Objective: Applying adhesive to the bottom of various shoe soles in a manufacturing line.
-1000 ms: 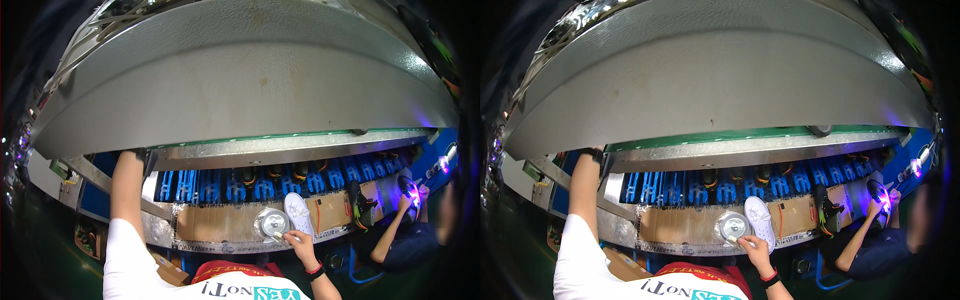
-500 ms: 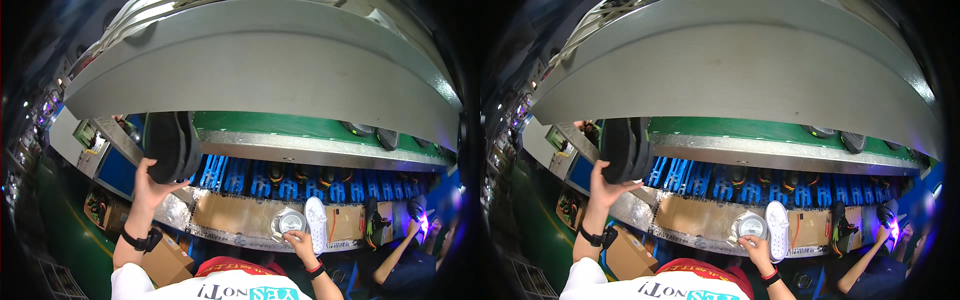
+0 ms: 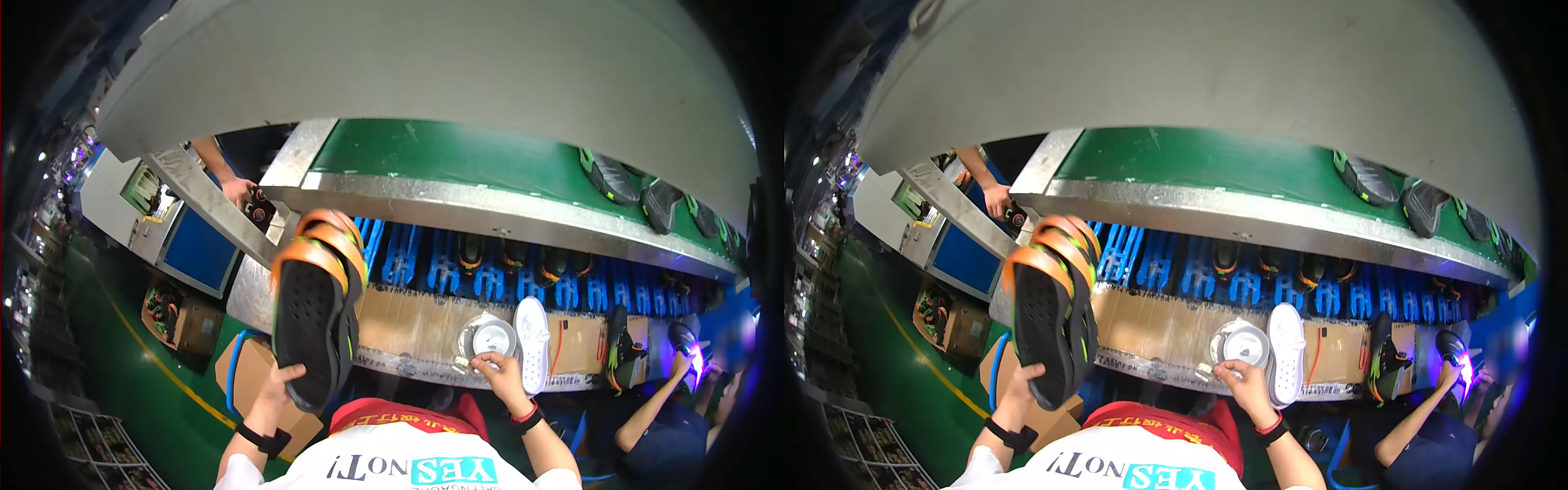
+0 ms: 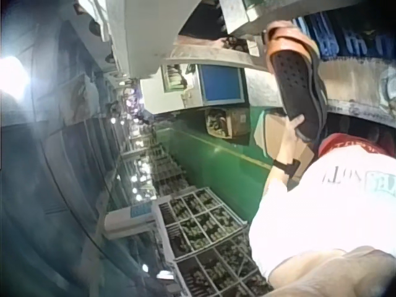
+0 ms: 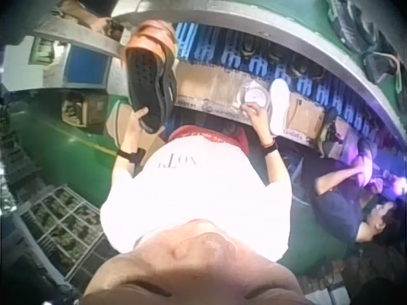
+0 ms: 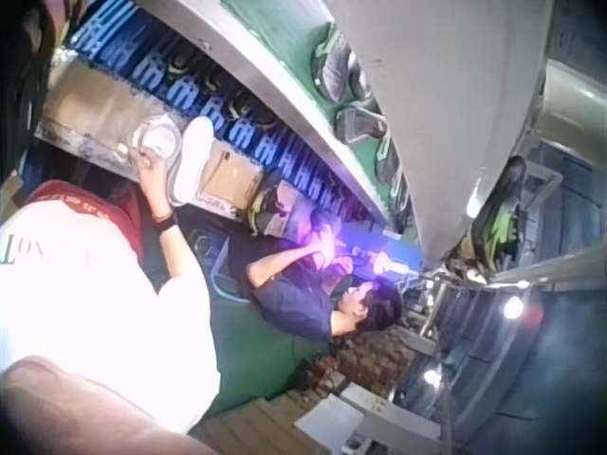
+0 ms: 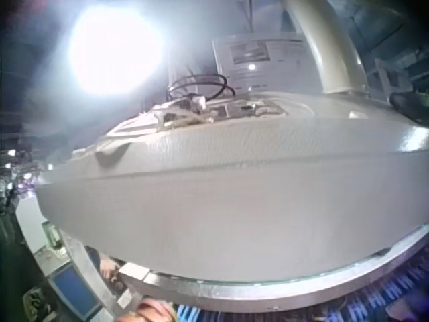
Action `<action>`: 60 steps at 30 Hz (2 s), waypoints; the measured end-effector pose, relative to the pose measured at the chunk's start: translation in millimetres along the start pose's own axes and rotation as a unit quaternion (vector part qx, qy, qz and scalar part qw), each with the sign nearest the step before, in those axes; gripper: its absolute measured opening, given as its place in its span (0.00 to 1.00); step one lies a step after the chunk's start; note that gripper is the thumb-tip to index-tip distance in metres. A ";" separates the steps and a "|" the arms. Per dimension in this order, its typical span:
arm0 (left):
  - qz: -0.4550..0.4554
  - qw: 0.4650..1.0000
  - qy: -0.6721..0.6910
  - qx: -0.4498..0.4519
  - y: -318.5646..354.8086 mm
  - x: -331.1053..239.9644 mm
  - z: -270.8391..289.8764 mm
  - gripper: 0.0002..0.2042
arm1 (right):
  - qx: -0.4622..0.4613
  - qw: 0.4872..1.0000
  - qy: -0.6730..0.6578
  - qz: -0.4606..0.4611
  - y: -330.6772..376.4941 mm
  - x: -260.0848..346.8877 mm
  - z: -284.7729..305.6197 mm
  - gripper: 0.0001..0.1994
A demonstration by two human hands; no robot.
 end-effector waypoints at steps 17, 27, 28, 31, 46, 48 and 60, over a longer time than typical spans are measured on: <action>0.015 0.921 -0.236 -0.309 -131.1 64.9 124.8 0.27 | -0.090 0.949 0.293 0.072 -20.8 -55.7 29.9 0.06; 0.172 0.952 -0.252 -0.032 -106.8 5.4 74.9 0.27 | -0.069 0.938 0.327 0.094 -27.1 -66.6 10.6 0.05; 0.173 0.951 -0.253 -0.032 -101.8 10.7 67.3 0.27 | -0.067 0.938 0.327 0.094 -27.1 -67.4 10.2 0.05; 0.152 0.958 0.188 0.152 -81.3 21.4 -6.4 0.33 | -0.069 0.934 0.335 0.104 -25.2 -70.0 8.1 0.05; -0.130 0.937 -0.314 0.081 -56.4 3.3 -117.0 0.26 | -0.142 0.961 0.227 0.067 -16.7 -45.8 25.4 0.06; -0.170 0.920 -0.345 0.080 -52.2 -8.5 -137.6 0.20 | -0.177 0.970 0.156 0.061 -16.0 -14.9 31.0 0.07; -0.266 0.803 -0.504 0.177 -27.7 -20.8 -195.0 0.19 | -0.050 0.920 0.158 0.356 -36.8 139.1 -6.6 0.07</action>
Point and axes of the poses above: each hand's wrist, its own y-axis away from the middle knuckle, its own z-axis out of the back of the hand, x = y × z, the point moved 7 cm from there along -y, towards the middle knuckle, and after that the axes turned 15 degrees about z, right-handed, at the moved point
